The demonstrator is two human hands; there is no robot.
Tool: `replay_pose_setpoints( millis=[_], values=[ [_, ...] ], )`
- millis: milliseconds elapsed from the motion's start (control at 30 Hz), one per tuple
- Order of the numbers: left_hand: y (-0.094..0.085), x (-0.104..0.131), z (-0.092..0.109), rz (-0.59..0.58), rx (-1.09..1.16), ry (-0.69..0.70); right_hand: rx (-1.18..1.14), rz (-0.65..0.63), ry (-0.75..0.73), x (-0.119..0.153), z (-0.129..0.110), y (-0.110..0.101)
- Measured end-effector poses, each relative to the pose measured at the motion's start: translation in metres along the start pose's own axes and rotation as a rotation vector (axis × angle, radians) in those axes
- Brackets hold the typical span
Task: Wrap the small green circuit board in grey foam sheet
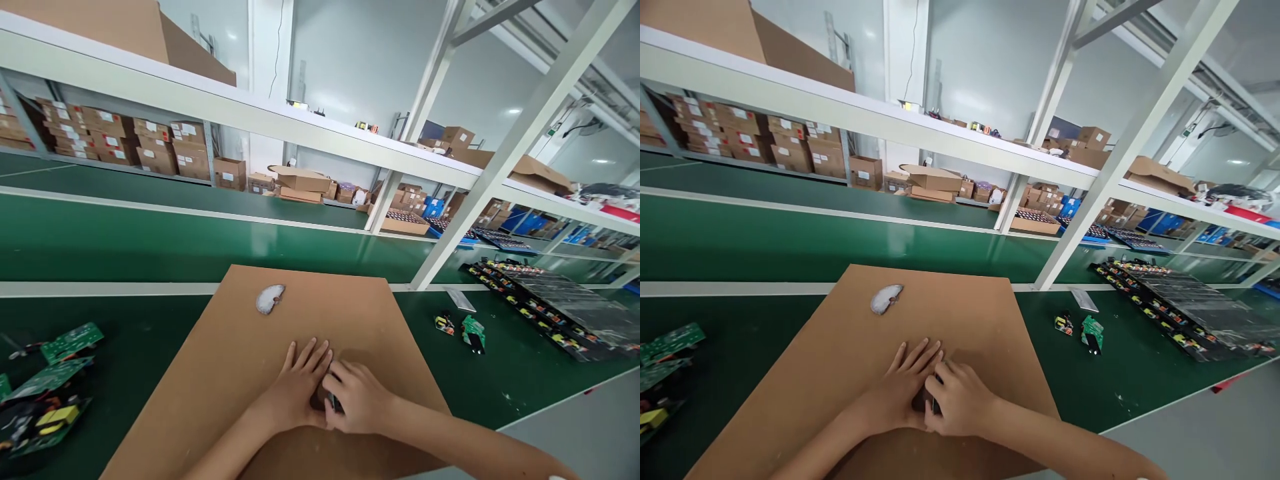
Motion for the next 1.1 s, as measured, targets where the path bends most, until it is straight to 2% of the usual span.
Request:
replay_pose_setpoints(
  millis=[133,300,433,500,633,800,967,1100],
  values=[
    [0.001,-0.002,0.0,0.005,0.006,0.012,0.049,0.051,0.114,-0.002,0.007,-0.001],
    [0.008,-0.004,0.001,0.017,-0.018,0.016,-0.013,0.004,-0.053,0.009,-0.005,-0.004],
    [0.014,-0.006,-0.001,0.031,0.009,0.036,-0.026,0.085,0.027,0.007,0.004,-0.008],
    [0.016,-0.007,-0.001,0.03,0.018,0.046,-0.047,0.084,0.046,0.007,0.006,-0.007],
    [0.017,-0.008,0.0,0.005,0.01,0.049,-0.072,0.026,-0.03,0.013,0.002,-0.007],
    [0.016,-0.008,0.001,0.03,0.033,0.058,-0.002,0.086,0.062,0.01,0.012,-0.008],
    [0.021,-0.009,0.0,0.043,0.039,0.074,-0.06,-0.017,-0.052,0.018,0.001,-0.009],
    [0.024,-0.01,-0.002,0.064,0.045,0.077,-0.018,0.044,0.066,0.014,0.011,-0.008]
  ],
)
Point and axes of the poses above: each hand's wrist, its own x-axis away from the middle knuckle, its own y-axis out of the palm, z = x × y, the point moved 3 cm from there along -x, towards the middle knuckle, and after that the axes turned 8 degrees about z, right-handed, at the moved point
